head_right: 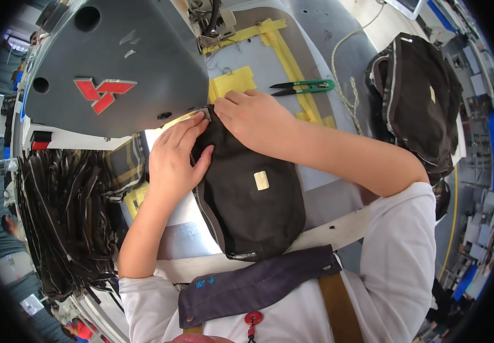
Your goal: The person operates an industrial sewing machine to stitch the zipper area of a dark-colored bag. They repeatedly guide the bag under the needle, sew short segments, and adjust the fabric to align the zipper. The process is repeated multiple times on the same bag throughout the clip.
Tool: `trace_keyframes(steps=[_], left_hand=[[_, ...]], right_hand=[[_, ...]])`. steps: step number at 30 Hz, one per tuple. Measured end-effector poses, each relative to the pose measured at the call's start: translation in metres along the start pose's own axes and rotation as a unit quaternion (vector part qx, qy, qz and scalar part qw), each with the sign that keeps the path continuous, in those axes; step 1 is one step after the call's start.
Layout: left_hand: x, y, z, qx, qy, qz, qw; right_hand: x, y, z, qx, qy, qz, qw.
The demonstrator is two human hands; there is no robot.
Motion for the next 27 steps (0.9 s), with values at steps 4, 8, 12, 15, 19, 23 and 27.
trace_keyframes(steps=[4,8,12,15,19,23,27], left_hand=[[-0.001,0.001,0.001,-0.008,-0.005,0.001,1.0],[0.0,-0.001,0.005,-0.013,-0.007,0.005,1.0],[0.0,-0.001,0.005,-0.018,-0.011,0.014,1.0],[-0.001,0.0,0.003,-0.016,-0.004,0.012,1.0],[-0.001,0.001,0.007,-0.02,-0.003,0.007,1.0],[0.003,-0.003,0.011,-0.028,-0.024,0.014,0.999],[0.005,-0.006,0.017,-0.035,-0.037,0.024,0.998]], right_hand=[[0.0,0.0,0.001,-0.005,0.005,-0.004,1.0],[0.003,0.0,-0.001,-0.003,0.016,0.003,1.0],[0.002,-0.002,-0.002,-0.008,0.01,0.011,1.0],[0.001,-0.001,0.001,-0.011,0.003,0.004,1.0],[0.002,-0.001,-0.001,-0.004,-0.006,0.008,1.0],[0.004,-0.003,-0.007,-0.008,0.01,-0.001,1.0],[0.009,-0.006,-0.01,-0.008,0.031,0.044,0.998]])
Point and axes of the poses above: each hand's wrist, its own y-axis away from the middle knuckle, its own x-axis out of the palm, z = x × y, the point moved 7 cm from there along -y, towards the middle knuckle, and after that the axes turned 13 degrees about -z, right-handed, at the moved point
